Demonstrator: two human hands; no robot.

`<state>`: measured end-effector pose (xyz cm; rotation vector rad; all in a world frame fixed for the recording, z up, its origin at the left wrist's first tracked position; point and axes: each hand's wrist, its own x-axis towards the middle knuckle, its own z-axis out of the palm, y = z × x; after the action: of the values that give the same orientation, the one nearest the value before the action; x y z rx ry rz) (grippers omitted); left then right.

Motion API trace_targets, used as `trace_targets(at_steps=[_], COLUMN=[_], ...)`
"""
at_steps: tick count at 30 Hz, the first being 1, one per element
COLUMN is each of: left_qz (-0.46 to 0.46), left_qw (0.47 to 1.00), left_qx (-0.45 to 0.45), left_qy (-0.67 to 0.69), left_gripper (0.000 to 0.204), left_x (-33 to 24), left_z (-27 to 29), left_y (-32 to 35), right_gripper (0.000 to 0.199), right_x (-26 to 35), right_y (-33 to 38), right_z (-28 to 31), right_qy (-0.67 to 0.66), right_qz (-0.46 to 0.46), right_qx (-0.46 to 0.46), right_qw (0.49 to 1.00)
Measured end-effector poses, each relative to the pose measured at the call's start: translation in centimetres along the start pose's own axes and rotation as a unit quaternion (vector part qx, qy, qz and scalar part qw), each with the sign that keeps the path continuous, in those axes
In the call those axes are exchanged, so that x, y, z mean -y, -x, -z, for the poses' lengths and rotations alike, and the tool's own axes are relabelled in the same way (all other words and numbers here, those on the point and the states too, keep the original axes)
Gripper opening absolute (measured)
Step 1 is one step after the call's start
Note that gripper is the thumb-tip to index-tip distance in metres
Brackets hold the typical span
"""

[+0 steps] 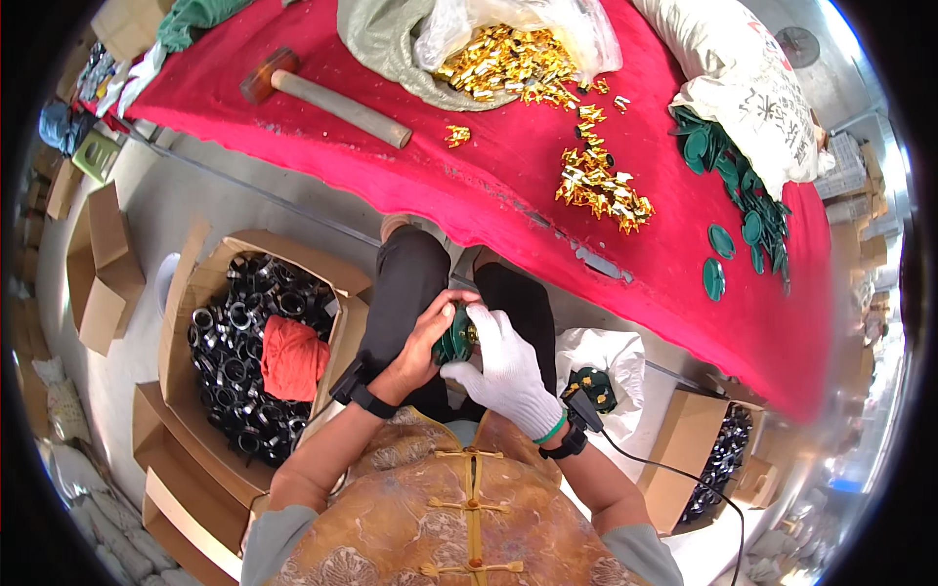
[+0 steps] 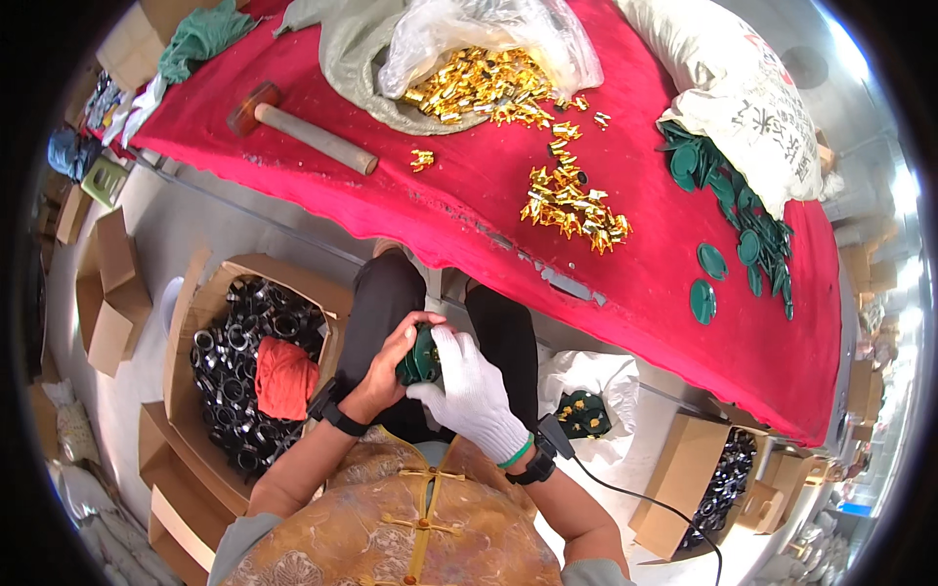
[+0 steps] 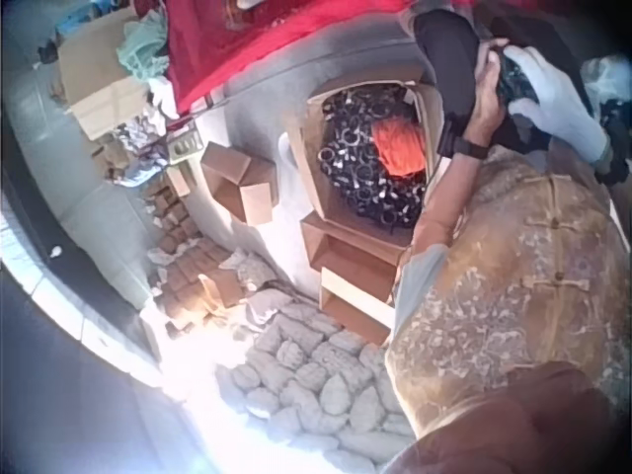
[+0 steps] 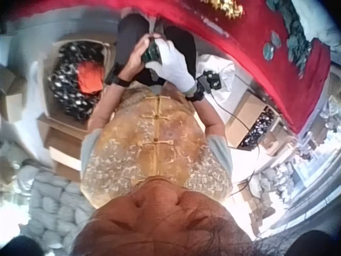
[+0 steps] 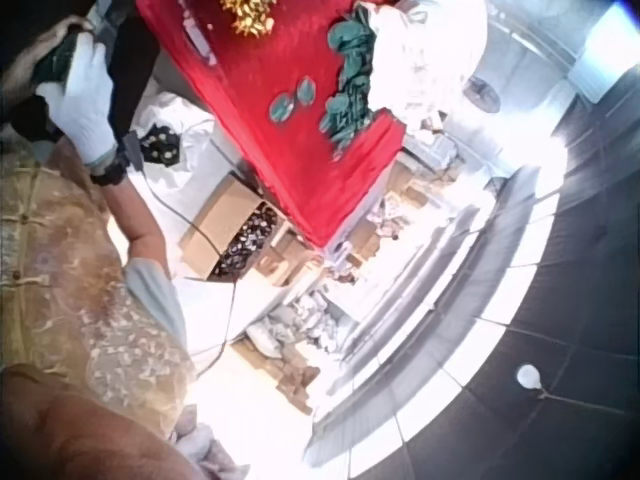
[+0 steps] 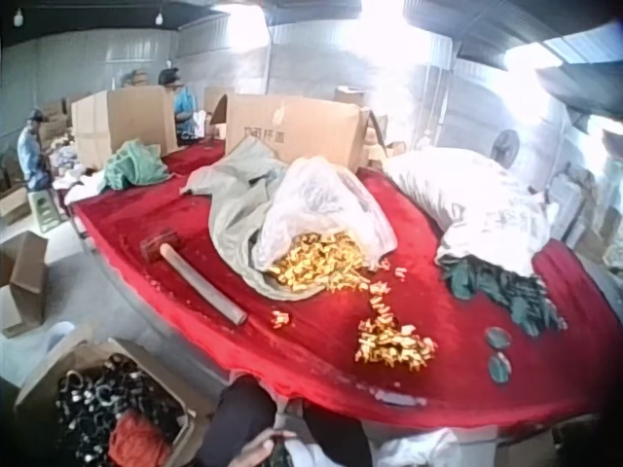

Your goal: Assemble small gold and green components in a manufacturing setting.

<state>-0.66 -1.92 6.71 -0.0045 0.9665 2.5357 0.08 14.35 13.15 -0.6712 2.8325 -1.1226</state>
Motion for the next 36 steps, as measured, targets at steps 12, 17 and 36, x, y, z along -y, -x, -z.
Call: trace_targets(at_steps=[12, 17, 36], left_qz=[-0.144, -0.301, -0.241], left_qw=[0.984, 0.912, 0.926], left_qx=[-0.061, -0.088, -0.012], left_qy=[0.083, -0.264, -0.289], left_gripper=[0.039, 0.049, 0.054], left_x=[-3.2, -2.7, -3.9], left_z=[-4.1, -5.8, -9.6], left_y=[-1.4, -1.6, 1.0], right_gripper=[0.102, 0.078, 0.081], right_x=[1.2, 1.5, 1.2], right_y=[0.0, 0.0, 2.0], right_z=[1.1, -0.4, 1.1], right_qy=[-0.195, -0.501, -0.378], right_qz=[-0.006, -0.156, -0.032], right_qx=[-0.162, 0.009, -0.103], right_qw=[0.967, 0.851, 0.92])
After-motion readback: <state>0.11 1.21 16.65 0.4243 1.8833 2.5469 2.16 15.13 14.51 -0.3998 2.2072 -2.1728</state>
